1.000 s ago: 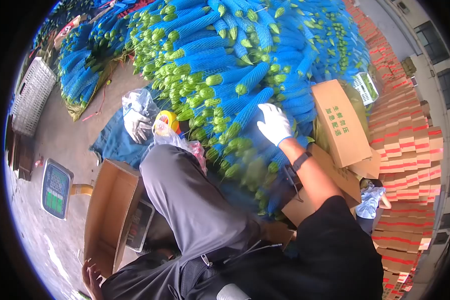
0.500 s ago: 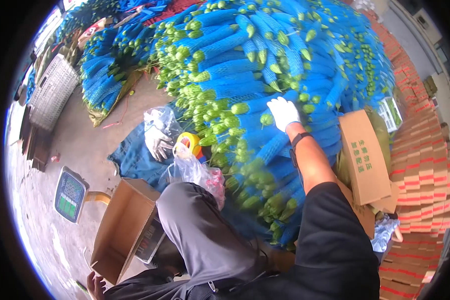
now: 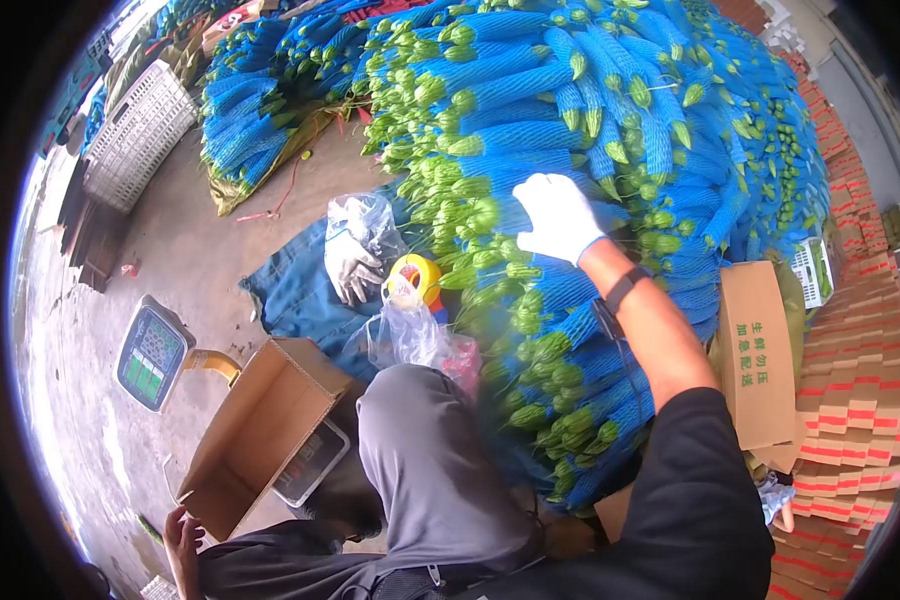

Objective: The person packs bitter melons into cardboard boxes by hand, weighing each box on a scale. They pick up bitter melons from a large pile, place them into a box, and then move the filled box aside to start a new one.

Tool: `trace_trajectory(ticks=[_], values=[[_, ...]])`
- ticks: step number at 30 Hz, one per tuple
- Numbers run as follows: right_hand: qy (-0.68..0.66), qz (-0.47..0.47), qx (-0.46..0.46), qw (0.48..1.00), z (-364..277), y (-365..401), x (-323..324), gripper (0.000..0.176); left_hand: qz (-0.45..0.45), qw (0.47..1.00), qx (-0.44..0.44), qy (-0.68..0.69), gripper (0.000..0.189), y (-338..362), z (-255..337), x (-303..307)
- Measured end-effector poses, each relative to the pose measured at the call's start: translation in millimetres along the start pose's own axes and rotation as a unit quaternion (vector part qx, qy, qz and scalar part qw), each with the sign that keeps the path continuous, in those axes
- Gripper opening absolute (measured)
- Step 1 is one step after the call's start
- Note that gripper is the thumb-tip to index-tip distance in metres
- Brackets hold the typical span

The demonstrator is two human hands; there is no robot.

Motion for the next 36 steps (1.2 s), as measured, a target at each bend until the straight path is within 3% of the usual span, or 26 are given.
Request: trace_trajectory(ticks=[5,6,10,11,13,17,19,21,25,27,28,29,30,33,35,36], values=[[0.007,0.016,0.079,0.997,-9.8,-41.8,-12.0,0.062,0.002,1.0,0.002,0.005,0.04,-1.1,0.9,0.1],[-0.017,-0.03,0.086,0.996,-9.3,-53.1,-15.5,0.069,0.003,1.0,0.004,0.006,0.04,-1.3,-1.9,-0.3],[-0.069,-0.118,-0.009,0.991,-12.2,-64.7,-24.2,0.088,-0.003,1.0,0.0,-0.002,0.04,0.3,-6.1,5.5],[-0.064,-0.119,-0.007,0.991,-15.5,-63.8,-26.0,0.088,0.004,1.0,-0.001,-0.002,0.04,2.3,-7.6,3.8],[-0.053,-0.024,0.047,0.997,-19.2,-54.1,-25.2,0.086,0.006,0.999,-0.006,0.031,0.041,-0.3,-25.9,6.4],[0.003,-0.15,0.04,0.988,-25.7,-66.4,2.2,0.095,-0.002,0.998,0.02,0.058,0.041,-0.9,-44.9,19.3],[0.01,-0.146,0.046,0.988,-21.3,-64.1,-13.5,0.096,-0.01,0.995,0.016,0.099,0.042,6.3,-49.3,18.8],[0.011,-0.117,0.056,0.991,-21.7,-60.8,-27.1,0.093,0.017,0.999,-0.012,0.048,0.042,8.4,-38.4,10.6],[-0.002,-0.152,0.042,0.987,-27.1,-66.9,-6.2,0.093,0.027,0.998,-0.025,0.057,0.043,8.6,-54.4,13.4],[0.014,-0.05,0.031,0.998,-31.1,-60.0,15.4,0.09,0.06,0.996,-0.045,0.05,0.045,14.6,-63.1,9.8],[0.008,0.026,0.025,0.999,-36.2,-59.4,31.5,0.082,0.064,0.997,-0.025,0.044,0.045,26.1,-35.2,3.8],[-0.047,-0.016,-0.053,0.997,-50.9,-65.0,58.8,0.085,0.042,0.998,-0.045,0.012,0.046,28.1,-8.8,0.7],[0.001,0.069,-0.014,0.997,-38.6,-58.0,55.8,0.09,0.033,0.998,-0.011,-0.057,0.046,39.4,17.1,1.4],[-0.035,0.166,-0.025,0.985,-40.7,-57.2,96.0,0.096,0.012,0.99,-0.075,-0.12,0.047,53.6,61.8,-18.7],[-0.193,0.205,-0.03,0.959,-66.7,-63.3,131.6,0.094,-0.054,0.99,-0.094,-0.093,0.053,53.1,79.8,-47.0],[-0.234,0.203,-0.007,0.951,-86.7,-71.0,151.5,0.093,-0.06,0.976,-0.147,-0.151,0.057,49.7,79.1,-65.9]])
Point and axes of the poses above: each hand's wrist, its own y-axis away from the middle knuckle, its own x-axis out of the back of the hand, z = x × y, the point moved 3 cm from there along -y, towards the middle knuckle, and after that the axes turned 6 degrees about x, right-handed, at the moved point
